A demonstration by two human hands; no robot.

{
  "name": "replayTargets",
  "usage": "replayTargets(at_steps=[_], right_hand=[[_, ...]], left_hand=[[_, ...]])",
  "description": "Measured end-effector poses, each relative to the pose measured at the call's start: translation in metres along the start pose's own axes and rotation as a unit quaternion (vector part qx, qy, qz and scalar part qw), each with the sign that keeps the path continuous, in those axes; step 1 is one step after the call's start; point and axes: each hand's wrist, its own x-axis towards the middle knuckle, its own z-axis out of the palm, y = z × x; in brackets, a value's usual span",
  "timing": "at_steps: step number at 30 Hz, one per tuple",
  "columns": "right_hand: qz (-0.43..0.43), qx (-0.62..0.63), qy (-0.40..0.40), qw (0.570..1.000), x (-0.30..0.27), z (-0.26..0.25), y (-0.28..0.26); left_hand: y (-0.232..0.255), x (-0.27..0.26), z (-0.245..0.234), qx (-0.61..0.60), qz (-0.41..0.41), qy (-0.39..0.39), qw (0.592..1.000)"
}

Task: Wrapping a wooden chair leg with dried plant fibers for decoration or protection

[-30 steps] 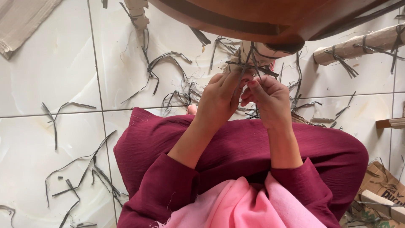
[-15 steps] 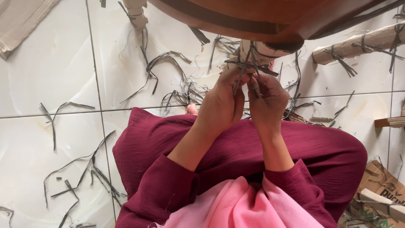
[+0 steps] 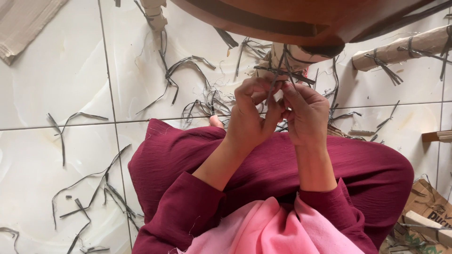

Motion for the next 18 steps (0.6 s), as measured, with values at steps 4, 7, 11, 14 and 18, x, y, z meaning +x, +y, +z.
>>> replayTargets(at_steps=[4, 7, 11, 14, 18], right_hand=[[-0.007, -0.016, -0.025, 1.0, -0.006, 0.004, -0.008], [-0.043, -0.081, -0.032, 0.995, -0.008, 0.004, -0.014], [-0.123, -0.156, -0.062, 0.978, -0.012, 0.008, -0.021], [-0.153, -0.191, -0.073, 0.967, -0.015, 0.009, -0.023], [-0.209, -0.25, -0.079, 0.942, -0.013, 0.005, -0.025]], left_hand=[[-0.006, 0.003, 0.003, 0.002, 0.005, 0.03, 1.0], [-0.01, 0.004, -0.001, 0.001, -0.008, 0.031, 0.999], [0.002, 0.013, -0.004, 0.129, 0.006, 0.009, 0.992], [0.004, 0.011, 0.0, 0.173, 0.012, 0.002, 0.985], [0.009, 0.013, 0.001, 0.209, 0.017, 0.008, 0.978]])
